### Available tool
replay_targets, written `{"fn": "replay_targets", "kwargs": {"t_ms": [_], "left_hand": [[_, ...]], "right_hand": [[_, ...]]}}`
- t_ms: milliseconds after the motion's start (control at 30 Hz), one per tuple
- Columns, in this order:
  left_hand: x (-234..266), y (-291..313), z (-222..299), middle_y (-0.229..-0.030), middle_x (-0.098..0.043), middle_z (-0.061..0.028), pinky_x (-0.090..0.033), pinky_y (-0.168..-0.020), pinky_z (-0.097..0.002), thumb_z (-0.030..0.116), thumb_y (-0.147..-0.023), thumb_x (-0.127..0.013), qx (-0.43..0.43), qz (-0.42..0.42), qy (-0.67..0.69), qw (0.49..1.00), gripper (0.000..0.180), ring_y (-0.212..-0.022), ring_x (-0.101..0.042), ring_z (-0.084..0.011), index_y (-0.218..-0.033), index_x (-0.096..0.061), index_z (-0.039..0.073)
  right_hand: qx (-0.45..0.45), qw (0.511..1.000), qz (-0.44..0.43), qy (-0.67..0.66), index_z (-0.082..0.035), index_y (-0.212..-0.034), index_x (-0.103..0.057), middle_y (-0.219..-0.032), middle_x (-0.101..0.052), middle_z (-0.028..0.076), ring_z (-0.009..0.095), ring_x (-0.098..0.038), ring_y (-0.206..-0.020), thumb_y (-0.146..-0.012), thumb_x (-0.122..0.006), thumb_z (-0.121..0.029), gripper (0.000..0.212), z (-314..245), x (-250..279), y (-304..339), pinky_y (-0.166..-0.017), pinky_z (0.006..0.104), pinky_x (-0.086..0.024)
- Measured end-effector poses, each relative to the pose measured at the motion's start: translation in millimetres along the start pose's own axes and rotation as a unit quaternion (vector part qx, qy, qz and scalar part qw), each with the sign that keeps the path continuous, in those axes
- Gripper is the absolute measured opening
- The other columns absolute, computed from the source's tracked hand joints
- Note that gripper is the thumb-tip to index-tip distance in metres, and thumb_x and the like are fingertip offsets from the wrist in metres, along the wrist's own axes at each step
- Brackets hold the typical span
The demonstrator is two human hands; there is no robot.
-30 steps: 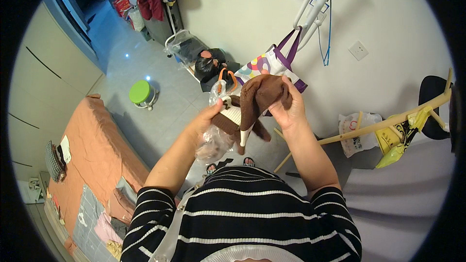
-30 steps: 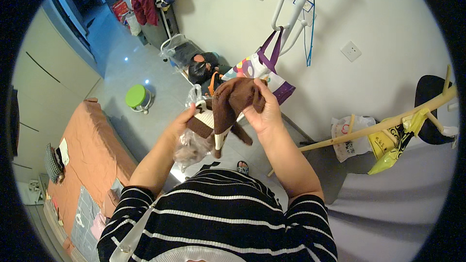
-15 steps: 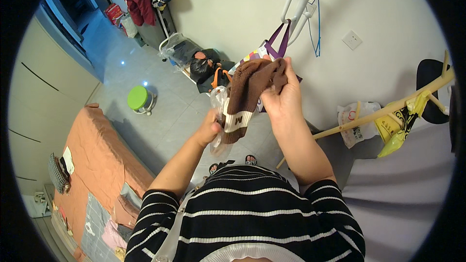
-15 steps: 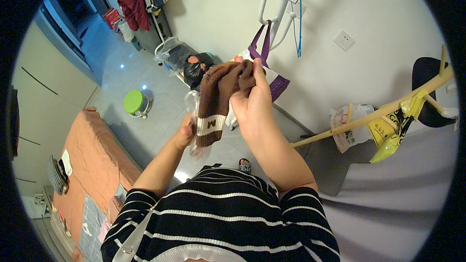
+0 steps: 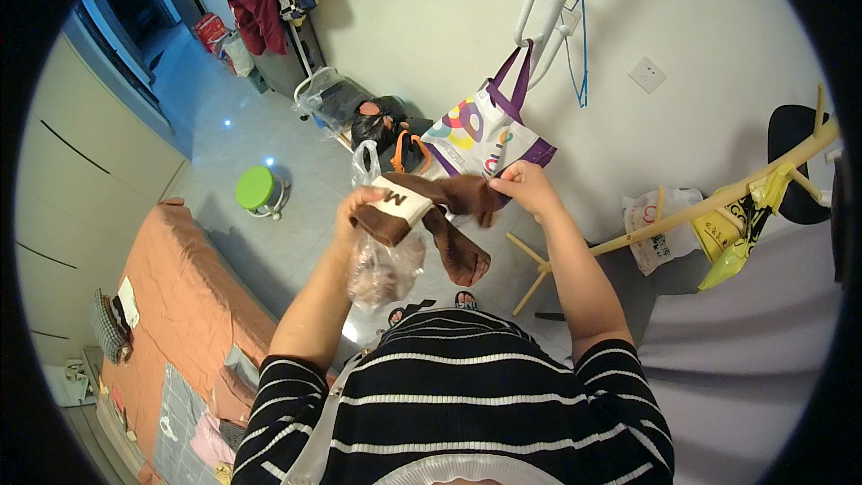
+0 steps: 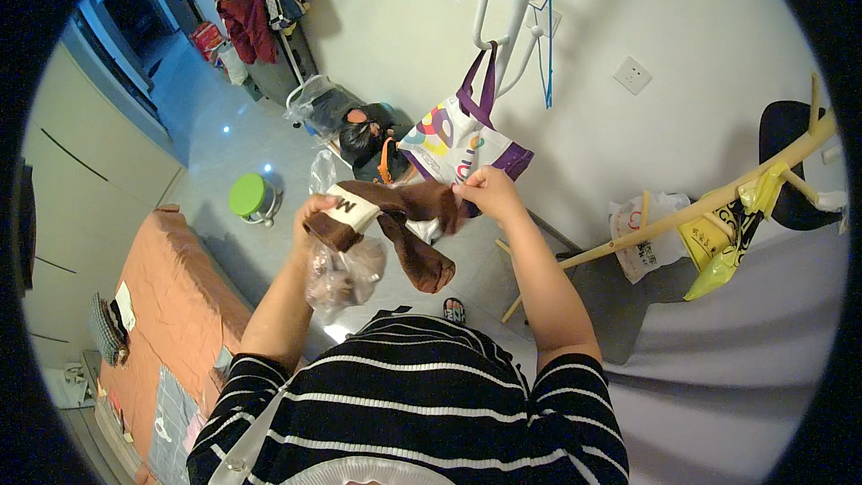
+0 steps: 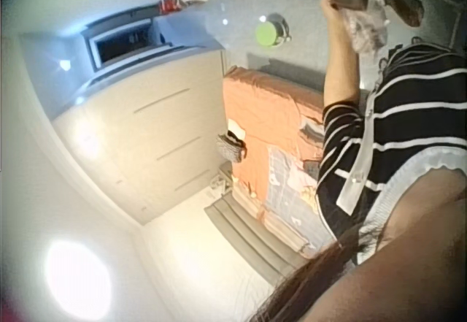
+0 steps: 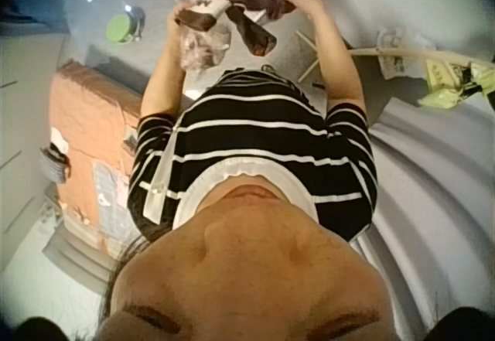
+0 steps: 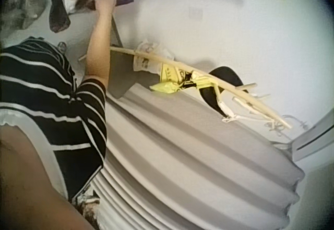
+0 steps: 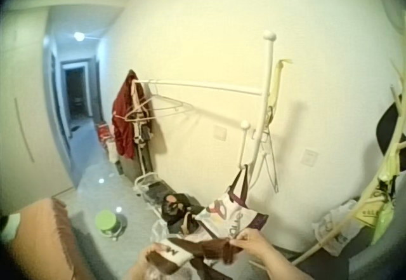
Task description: The person folds a white t-shirt and a black puffer jacket on a bed, then places the jacket on a sofa. They retrieve a pair of socks from a plastic bag hanging on a coat rack, fold them, and return them to the bag. Finally, they fold a maroon jacket on the bed and place it in a closet.
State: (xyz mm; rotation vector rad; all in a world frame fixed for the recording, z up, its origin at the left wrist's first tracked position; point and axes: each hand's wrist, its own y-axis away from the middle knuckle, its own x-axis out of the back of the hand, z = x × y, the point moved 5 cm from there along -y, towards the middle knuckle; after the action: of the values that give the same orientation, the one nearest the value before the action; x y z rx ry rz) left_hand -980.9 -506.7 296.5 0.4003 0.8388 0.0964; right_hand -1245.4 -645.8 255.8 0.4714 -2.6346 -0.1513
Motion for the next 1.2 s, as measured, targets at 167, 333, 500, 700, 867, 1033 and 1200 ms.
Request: {"fn": "replay_targets", "kwargs": {"t_ms": [167, 333, 500, 700, 867, 1033, 1200], "left_hand": [[-10.3, 1.1, 0.8, -0.083, -0.067, -0.0137, -0.048, -0.053, -0.0313, 0.027, -0.077, -0.059, 0.076, 0.030, -0.030, 0.996, 0.031, -0.061, -0.061, -0.0237, -0.092, -0.063, 0.000], [-38.5, 2.5, 0.0, -0.080, -0.066, -0.0111, -0.043, -0.047, -0.0277, 0.040, -0.082, -0.061, 0.025, 0.036, -0.142, 0.989, 0.038, -0.050, -0.051, -0.0162, -0.090, -0.064, 0.002], [-21.2, -2.6, 19.3, -0.088, -0.068, -0.0129, -0.037, -0.043, -0.0243, 0.046, -0.085, -0.061, -0.080, -0.045, -0.241, 0.966, 0.047, -0.049, -0.045, -0.0081, -0.099, -0.062, 0.001], [-19.0, -10.8, 1.9, -0.106, -0.061, -0.0082, -0.044, -0.086, -0.0287, 0.023, -0.077, -0.078, -0.177, -0.030, -0.292, 0.940, 0.046, -0.095, -0.057, -0.0144, -0.111, -0.058, 0.000], [-43.0, -8.8, -20.1, -0.101, -0.059, -0.0069, -0.047, -0.081, -0.0276, 0.017, -0.072, -0.082, -0.279, -0.028, -0.332, 0.901, 0.060, -0.094, -0.057, -0.0135, -0.115, -0.042, 0.004], [-47.1, -0.1, -24.1, -0.094, -0.061, -0.0024, -0.046, -0.076, -0.0250, 0.019, -0.075, -0.080, -0.353, -0.033, -0.352, 0.866, 0.051, -0.084, -0.056, -0.0104, -0.113, -0.049, 0.005], [-36.4, -13.7, -33.0, -0.081, -0.060, 0.0028, -0.044, -0.066, -0.0233, 0.020, -0.081, -0.074, -0.226, -0.055, -0.413, 0.880, 0.026, -0.073, -0.052, -0.0064, -0.097, -0.060, 0.004]], "right_hand": [[0.295, 0.953, -0.066, 0.011, -0.006, -0.124, -0.051, -0.123, -0.056, 0.013, 0.024, -0.055, -0.114, -0.071, -0.077, -0.018, 0.060, -120.6, -29.7, 64.6, -0.096, 0.0347, -0.043], [0.382, 0.915, -0.086, 0.095, -0.009, -0.129, -0.049, -0.116, -0.059, 0.017, 0.032, -0.057, -0.110, -0.070, -0.068, -0.003, 0.063, -127.1, -66.9, 67.6, -0.094, 0.0357, -0.044], [0.196, 0.970, -0.038, -0.136, 0.000, -0.101, -0.065, -0.092, -0.069, 0.007, 0.011, -0.062, -0.084, -0.082, -0.062, -0.008, 0.021, -83.7, -34.8, 32.0, -0.076, 0.0280, -0.049], [0.033, 0.936, -0.076, -0.342, 0.002, -0.108, -0.061, -0.101, -0.064, 0.005, 0.010, -0.057, -0.089, -0.095, -0.054, -0.028, 0.033, -108.6, -42.5, 36.5, -0.078, 0.0281, -0.046], [0.047, 0.936, -0.004, -0.349, 0.001, -0.109, -0.058, -0.101, -0.062, 0.006, 0.012, -0.056, -0.090, -0.097, -0.051, -0.032, 0.036, -101.0, -55.0, 24.0, -0.080, 0.0296, -0.045], [0.058, 0.920, 0.054, -0.384, 0.002, -0.108, -0.058, -0.100, -0.062, 0.007, 0.013, -0.056, -0.089, -0.096, -0.051, -0.033, 0.038, -93.2, -52.5, 13.0, -0.079, 0.0299, -0.046], [0.041, 0.932, 0.011, -0.361, 0.000, -0.108, -0.058, -0.099, -0.062, 0.005, 0.013, -0.057, -0.087, -0.095, -0.053, -0.033, 0.036, -100.3, -61.7, 20.7, -0.079, 0.0301, -0.047]]}}
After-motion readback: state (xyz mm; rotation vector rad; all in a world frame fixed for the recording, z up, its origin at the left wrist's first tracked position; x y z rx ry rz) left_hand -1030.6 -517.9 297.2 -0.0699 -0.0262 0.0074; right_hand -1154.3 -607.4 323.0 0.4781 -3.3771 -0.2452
